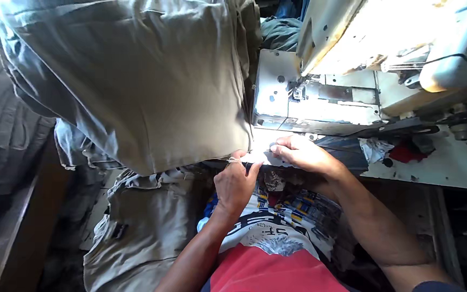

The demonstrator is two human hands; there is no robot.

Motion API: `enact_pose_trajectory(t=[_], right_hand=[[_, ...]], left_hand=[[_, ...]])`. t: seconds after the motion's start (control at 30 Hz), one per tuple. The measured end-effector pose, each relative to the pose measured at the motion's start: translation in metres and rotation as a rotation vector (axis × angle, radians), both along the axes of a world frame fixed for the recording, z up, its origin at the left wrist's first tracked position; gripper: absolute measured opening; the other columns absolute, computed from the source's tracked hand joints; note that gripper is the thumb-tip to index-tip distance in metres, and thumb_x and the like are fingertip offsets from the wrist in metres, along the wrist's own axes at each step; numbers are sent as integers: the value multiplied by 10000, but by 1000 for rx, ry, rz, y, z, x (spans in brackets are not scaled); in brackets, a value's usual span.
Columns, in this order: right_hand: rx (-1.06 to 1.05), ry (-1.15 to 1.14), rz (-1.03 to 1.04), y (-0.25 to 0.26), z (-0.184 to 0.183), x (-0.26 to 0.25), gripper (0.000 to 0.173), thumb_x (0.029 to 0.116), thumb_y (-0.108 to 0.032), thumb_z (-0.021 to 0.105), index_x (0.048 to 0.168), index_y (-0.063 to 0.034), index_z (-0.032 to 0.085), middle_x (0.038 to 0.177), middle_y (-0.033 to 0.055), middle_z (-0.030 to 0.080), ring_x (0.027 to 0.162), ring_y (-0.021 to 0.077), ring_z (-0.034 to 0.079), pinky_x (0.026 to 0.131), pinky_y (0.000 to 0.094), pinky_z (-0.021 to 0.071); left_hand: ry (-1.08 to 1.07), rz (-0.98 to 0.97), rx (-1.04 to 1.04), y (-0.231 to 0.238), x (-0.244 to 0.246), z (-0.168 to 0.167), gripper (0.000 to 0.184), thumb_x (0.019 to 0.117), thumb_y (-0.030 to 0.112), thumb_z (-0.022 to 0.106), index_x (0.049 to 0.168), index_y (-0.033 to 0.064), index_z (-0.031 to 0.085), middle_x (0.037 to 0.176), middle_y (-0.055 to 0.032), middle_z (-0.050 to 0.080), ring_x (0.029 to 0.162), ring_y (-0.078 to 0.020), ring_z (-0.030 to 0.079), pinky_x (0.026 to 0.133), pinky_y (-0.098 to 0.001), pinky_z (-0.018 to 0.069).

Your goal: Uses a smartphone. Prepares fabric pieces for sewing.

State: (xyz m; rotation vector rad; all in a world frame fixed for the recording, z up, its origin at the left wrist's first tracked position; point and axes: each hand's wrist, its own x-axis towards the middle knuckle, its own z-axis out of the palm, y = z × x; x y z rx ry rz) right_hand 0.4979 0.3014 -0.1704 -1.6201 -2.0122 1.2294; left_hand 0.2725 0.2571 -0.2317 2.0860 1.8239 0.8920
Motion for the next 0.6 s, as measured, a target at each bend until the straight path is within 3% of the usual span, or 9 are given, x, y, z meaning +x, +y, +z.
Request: enact_pose_trajectory(t=[0.07, 0.13, 0.23, 0.47, 0.6], right_hand=[[22, 6, 6, 1, -3, -2, 399, 1081, -359, 464, 818, -149, 678, 640, -8, 584, 544, 120, 548, 519, 337, 459], [36, 17, 11, 2, -5, -1, 420, 1087, -375, 451, 806, -153, 668, 627, -9, 570, 535, 121, 533, 510, 334, 443], [20, 5, 22, 2, -2, 2, 427, 1094, -371, 438, 830, -153, 694, 636, -19, 578, 543, 110, 533, 528, 326, 451], [-40, -84, 140, 2, 0, -12, 413, 1081, -380, 455, 794, -172, 666, 642, -20, 568, 594, 119, 559, 552, 370, 454], [-46, -134, 145, 4, 3, -26, 397, 1069, -427, 475, 815, -191, 668, 666, -14, 584, 642, 135, 591, 585, 412, 472]], left_hand=[[33, 3, 39, 5, 9, -6, 357, 969, 420, 634, 1086, 90, 703, 584, 23, 578, 506, -161, 577, 505, -401, 497], [23, -8, 79, 5, 14, -10, 225, 975, 315, 606, 981, 119, 716, 583, 24, 579, 505, -151, 579, 489, -384, 482], [-58, -74, 93, -4, 15, -14, 231, 997, 286, 602, 885, 98, 675, 586, 27, 528, 503, -129, 533, 480, -339, 462], [-222, -136, 70, -20, 14, -21, 181, 1001, 259, 638, 944, 98, 699, 606, 65, 562, 505, -58, 519, 486, -271, 462], [-216, -139, 92, -19, 15, -23, 159, 984, 222, 638, 947, 81, 702, 614, 51, 580, 516, -67, 538, 496, -274, 474]])
